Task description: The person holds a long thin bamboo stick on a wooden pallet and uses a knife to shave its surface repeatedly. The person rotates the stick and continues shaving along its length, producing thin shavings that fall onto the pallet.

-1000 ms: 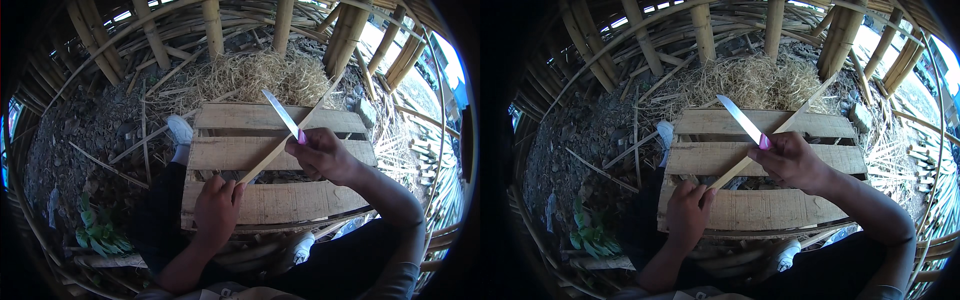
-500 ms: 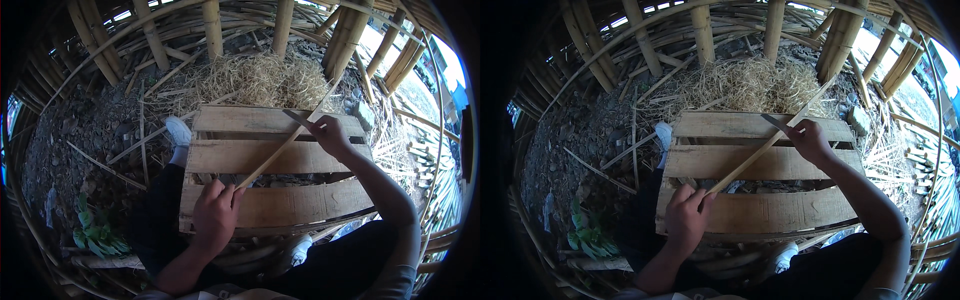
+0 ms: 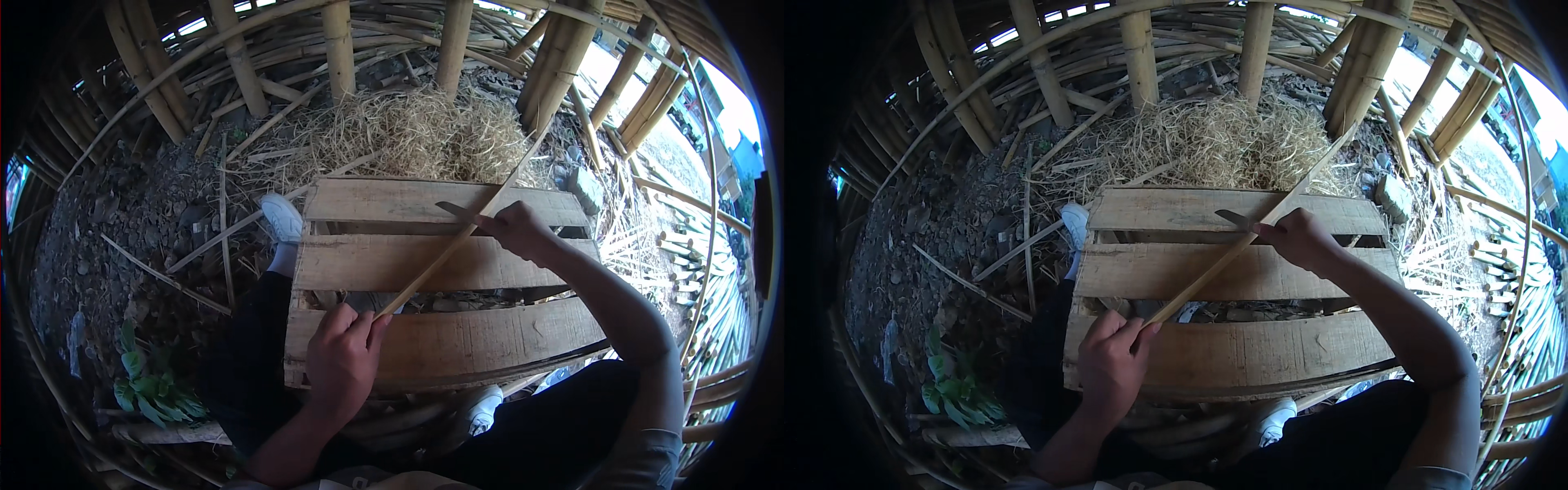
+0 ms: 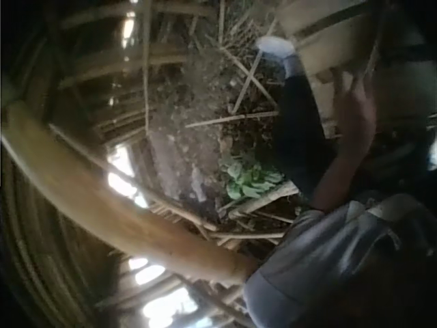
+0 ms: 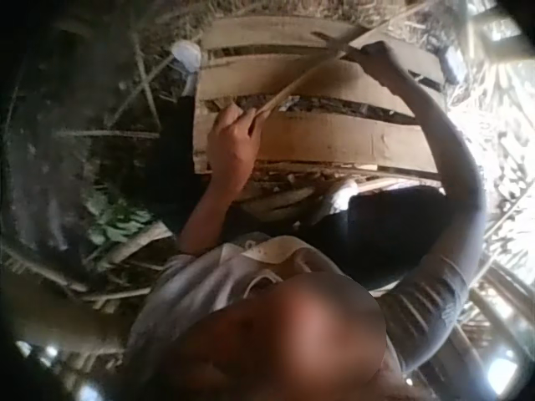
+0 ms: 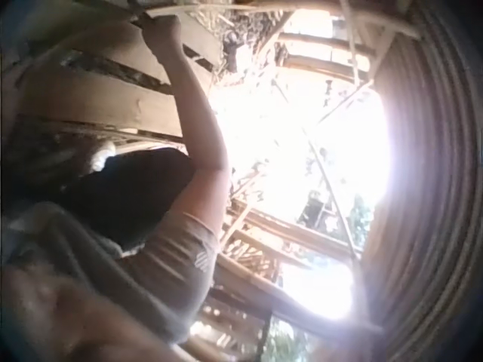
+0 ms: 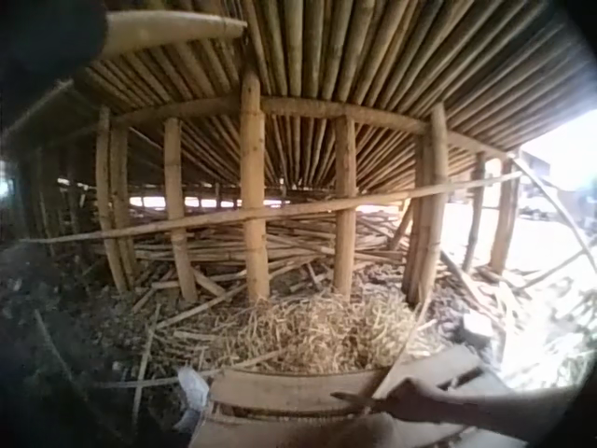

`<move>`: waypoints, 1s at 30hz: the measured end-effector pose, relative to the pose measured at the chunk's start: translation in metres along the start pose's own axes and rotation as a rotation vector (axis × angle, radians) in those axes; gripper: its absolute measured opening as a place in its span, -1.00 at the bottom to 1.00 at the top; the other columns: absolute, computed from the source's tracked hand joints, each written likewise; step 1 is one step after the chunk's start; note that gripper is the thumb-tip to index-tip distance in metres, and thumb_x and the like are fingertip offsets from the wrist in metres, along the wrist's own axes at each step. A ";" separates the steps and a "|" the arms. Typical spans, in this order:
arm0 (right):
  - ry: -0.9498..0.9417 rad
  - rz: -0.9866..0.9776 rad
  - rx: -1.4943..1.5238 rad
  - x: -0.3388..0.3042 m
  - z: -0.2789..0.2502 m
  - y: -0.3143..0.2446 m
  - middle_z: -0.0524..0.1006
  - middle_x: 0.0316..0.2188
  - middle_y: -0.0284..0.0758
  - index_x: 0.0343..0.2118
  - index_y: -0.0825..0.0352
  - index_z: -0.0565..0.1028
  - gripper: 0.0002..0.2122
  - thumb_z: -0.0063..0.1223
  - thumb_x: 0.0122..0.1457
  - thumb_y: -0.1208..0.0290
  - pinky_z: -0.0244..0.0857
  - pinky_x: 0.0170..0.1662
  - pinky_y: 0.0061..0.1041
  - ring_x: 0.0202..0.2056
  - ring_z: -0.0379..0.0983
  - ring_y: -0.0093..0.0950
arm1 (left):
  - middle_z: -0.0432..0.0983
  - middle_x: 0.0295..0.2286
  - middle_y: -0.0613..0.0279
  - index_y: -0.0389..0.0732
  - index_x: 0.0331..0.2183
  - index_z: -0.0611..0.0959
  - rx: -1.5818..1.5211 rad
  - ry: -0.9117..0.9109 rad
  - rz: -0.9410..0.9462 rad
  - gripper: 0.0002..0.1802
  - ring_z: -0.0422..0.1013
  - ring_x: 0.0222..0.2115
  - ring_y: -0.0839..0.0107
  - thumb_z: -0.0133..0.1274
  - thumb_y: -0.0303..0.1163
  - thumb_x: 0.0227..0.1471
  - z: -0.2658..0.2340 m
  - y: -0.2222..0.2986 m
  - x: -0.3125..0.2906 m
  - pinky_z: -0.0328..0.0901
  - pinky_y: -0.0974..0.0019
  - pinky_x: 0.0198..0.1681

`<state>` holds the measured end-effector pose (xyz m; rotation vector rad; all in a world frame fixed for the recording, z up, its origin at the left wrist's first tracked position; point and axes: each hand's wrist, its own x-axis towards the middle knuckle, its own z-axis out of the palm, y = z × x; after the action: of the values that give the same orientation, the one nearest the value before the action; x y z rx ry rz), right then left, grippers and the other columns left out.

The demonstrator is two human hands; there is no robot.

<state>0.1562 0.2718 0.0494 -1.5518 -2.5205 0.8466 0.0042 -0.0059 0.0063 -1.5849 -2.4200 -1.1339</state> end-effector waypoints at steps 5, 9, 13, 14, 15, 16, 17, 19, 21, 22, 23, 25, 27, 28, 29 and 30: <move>0.109 -0.023 -0.016 0.018 -0.001 0.027 0.40 -0.79 -0.25 -0.61 0.47 0.53 -0.47 0.07 0.26 0.00 0.27 -0.65 -0.32 -0.76 0.35 -0.43 | 0.30 -0.59 0.18 -0.30 -0.47 0.65 -0.007 0.004 0.037 -0.84 0.34 -0.60 0.25 0.30 -0.44 -0.06 0.005 0.001 0.002 0.22 0.16 -0.54; -0.008 0.172 -0.017 0.013 -0.010 0.012 0.35 -0.82 -0.30 -0.68 0.44 0.46 -0.43 0.04 0.27 -0.03 0.21 -0.71 -0.36 -0.81 0.29 -0.48 | 0.31 -0.59 0.18 -0.30 -0.48 0.64 0.015 -0.002 0.064 -0.84 0.33 -0.61 0.25 0.30 -0.45 -0.06 0.003 -0.001 -0.005 0.23 0.15 -0.54; -0.015 0.091 -0.022 0.013 -0.007 0.013 0.30 -0.83 -0.37 -0.67 0.39 0.40 -0.42 0.01 0.27 -0.10 0.14 -0.77 -0.45 -0.83 0.25 -0.51 | 0.32 -0.58 0.17 -0.30 -0.48 0.64 0.009 -0.007 0.042 -0.84 0.33 -0.60 0.24 0.31 -0.44 -0.06 0.005 -0.002 0.000 0.23 0.16 -0.54; -0.059 0.127 -0.032 0.009 -0.007 0.009 0.29 -0.83 -0.38 -0.66 0.39 0.41 -0.42 0.01 0.27 -0.10 0.13 -0.77 -0.45 -0.83 0.26 -0.51 | 0.33 -0.58 0.17 -0.29 -0.48 0.64 0.018 -0.010 0.036 -0.84 0.33 -0.60 0.24 0.31 -0.44 -0.06 0.003 -0.003 -0.002 0.23 0.15 -0.54; -0.095 0.166 -0.044 0.004 -0.011 0.004 0.29 -0.83 -0.39 -0.65 0.39 0.41 -0.42 0.01 0.27 -0.11 0.13 -0.77 -0.45 -0.83 0.26 -0.52 | 0.33 -0.58 0.18 -0.29 -0.48 0.64 0.021 -0.010 0.035 -0.84 0.34 -0.60 0.23 0.30 -0.43 -0.06 0.003 -0.002 -0.004 0.23 0.15 -0.54; -0.081 0.119 -0.013 0.018 -0.008 0.022 0.29 -0.83 -0.37 -0.66 0.38 0.41 -0.42 0.00 0.27 -0.10 0.14 -0.78 -0.43 -0.83 0.26 -0.52 | 0.33 -0.58 0.17 -0.30 -0.48 0.64 0.010 -0.003 0.053 -0.83 0.33 -0.60 0.23 0.30 -0.43 -0.06 0.004 -0.001 -0.001 0.23 0.15 -0.54; -0.057 0.138 -0.011 0.023 -0.013 0.028 0.29 -0.83 -0.38 -0.66 0.37 0.40 -0.42 0.00 0.27 -0.11 0.13 -0.78 -0.43 -0.83 0.25 -0.52 | 0.33 -0.58 0.17 -0.30 -0.48 0.64 -0.002 0.004 0.071 -0.83 0.33 -0.60 0.23 0.30 -0.43 -0.06 0.006 0.000 0.003 0.23 0.15 -0.54; -0.032 0.168 0.004 0.026 -0.016 0.023 0.28 -0.82 -0.38 -0.67 0.35 0.38 -0.42 0.01 0.26 -0.12 0.11 -0.79 -0.43 -0.83 0.24 -0.52 | 0.32 -0.58 0.17 -0.30 -0.48 0.64 0.002 -0.001 0.064 -0.83 0.33 -0.60 0.23 0.30 -0.43 -0.05 0.005 -0.001 0.002 0.23 0.15 -0.53; -0.009 0.137 0.028 0.012 -0.002 0.020 0.29 -0.82 -0.39 -0.67 0.34 0.38 -0.43 0.00 0.27 -0.11 0.10 -0.79 -0.43 -0.82 0.24 -0.53 | 0.31 -0.58 0.18 -0.30 -0.49 0.64 -0.001 -0.010 0.032 -0.83 0.33 -0.60 0.24 0.30 -0.43 -0.05 0.004 0.000 0.000 0.23 0.15 -0.53; -0.051 0.169 0.006 0.016 -0.007 0.022 0.29 -0.81 -0.39 -0.67 0.34 0.38 -0.43 0.00 0.27 -0.11 0.09 -0.79 -0.43 -0.82 0.24 -0.54 | 0.31 -0.59 0.18 -0.30 -0.49 0.64 -0.009 -0.005 0.035 -0.83 0.33 -0.60 0.24 0.30 -0.42 -0.05 0.004 0.002 0.001 0.23 0.15 -0.53; -0.093 0.202 -0.016 0.022 -0.014 0.024 0.30 -0.81 -0.39 -0.66 0.34 0.38 -0.43 0.00 0.27 -0.11 0.09 -0.79 -0.42 -0.81 0.24 -0.54 | 0.30 -0.59 0.18 -0.29 -0.49 0.64 -0.017 -0.001 0.037 -0.83 0.33 -0.60 0.24 0.30 -0.42 -0.05 0.004 0.003 0.002 0.23 0.16 -0.53; -0.053 0.202 0.001 0.029 -0.016 0.027 0.30 -0.80 -0.40 -0.67 0.32 0.38 -0.44 0.00 0.27 -0.12 0.06 -0.80 -0.43 -0.81 0.23 -0.55 | 0.30 -0.59 0.18 -0.29 -0.49 0.63 -0.013 -0.015 0.037 -0.83 0.32 -0.60 0.24 0.30 -0.42 -0.05 0.004 0.002 0.000 0.22 0.16 -0.53; -0.038 0.174 0.021 0.027 -0.012 0.027 0.29 -0.80 -0.40 -0.68 0.31 0.37 -0.43 0.00 0.27 -0.12 0.05 -0.80 -0.44 -0.82 0.22 -0.56 | 0.30 -0.59 0.18 -0.29 -0.49 0.63 -0.017 -0.030 0.029 -0.83 0.32 -0.61 0.25 0.30 -0.43 -0.05 0.005 0.001 0.003 0.22 0.17 -0.54; -0.042 0.145 0.034 0.021 -0.006 0.024 0.29 -0.80 -0.40 -0.69 0.30 0.37 -0.43 0.00 0.27 -0.12 0.06 -0.80 -0.44 -0.82 0.22 -0.56 | 0.30 -0.59 0.18 -0.29 -0.49 0.63 -0.009 -0.035 0.021 -0.83 0.32 -0.61 0.25 0.30 -0.43 -0.05 0.004 0.000 0.003 0.22 0.17 -0.54; -0.047 0.115 0.046 0.017 -0.003 0.020 0.29 -0.81 -0.41 -0.70 0.30 0.37 -0.43 0.00 0.27 -0.12 0.06 -0.80 -0.44 -0.83 0.22 -0.56 | 0.30 -0.59 0.18 -0.29 -0.49 0.63 0.000 -0.040 0.014 -0.83 0.32 -0.61 0.25 0.29 -0.44 -0.05 0.002 -0.001 0.001 0.22 0.17 -0.54; -0.125 0.225 -0.006 0.019 -0.014 0.012 0.29 -0.82 -0.40 -0.71 0.31 0.36 -0.43 -0.01 0.28 -0.10 0.08 -0.81 -0.45 -0.83 0.22 -0.56 | 0.30 -0.59 0.18 -0.29 -0.49 0.62 0.004 -0.041 0.011 -0.83 0.32 -0.61 0.26 0.29 -0.44 -0.05 0.002 -0.001 0.000 0.22 0.18 -0.54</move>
<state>0.1608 0.2975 0.0509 -1.8665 -2.4629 0.9916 0.0041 -0.0044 0.0046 -1.6341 -2.4342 -1.1051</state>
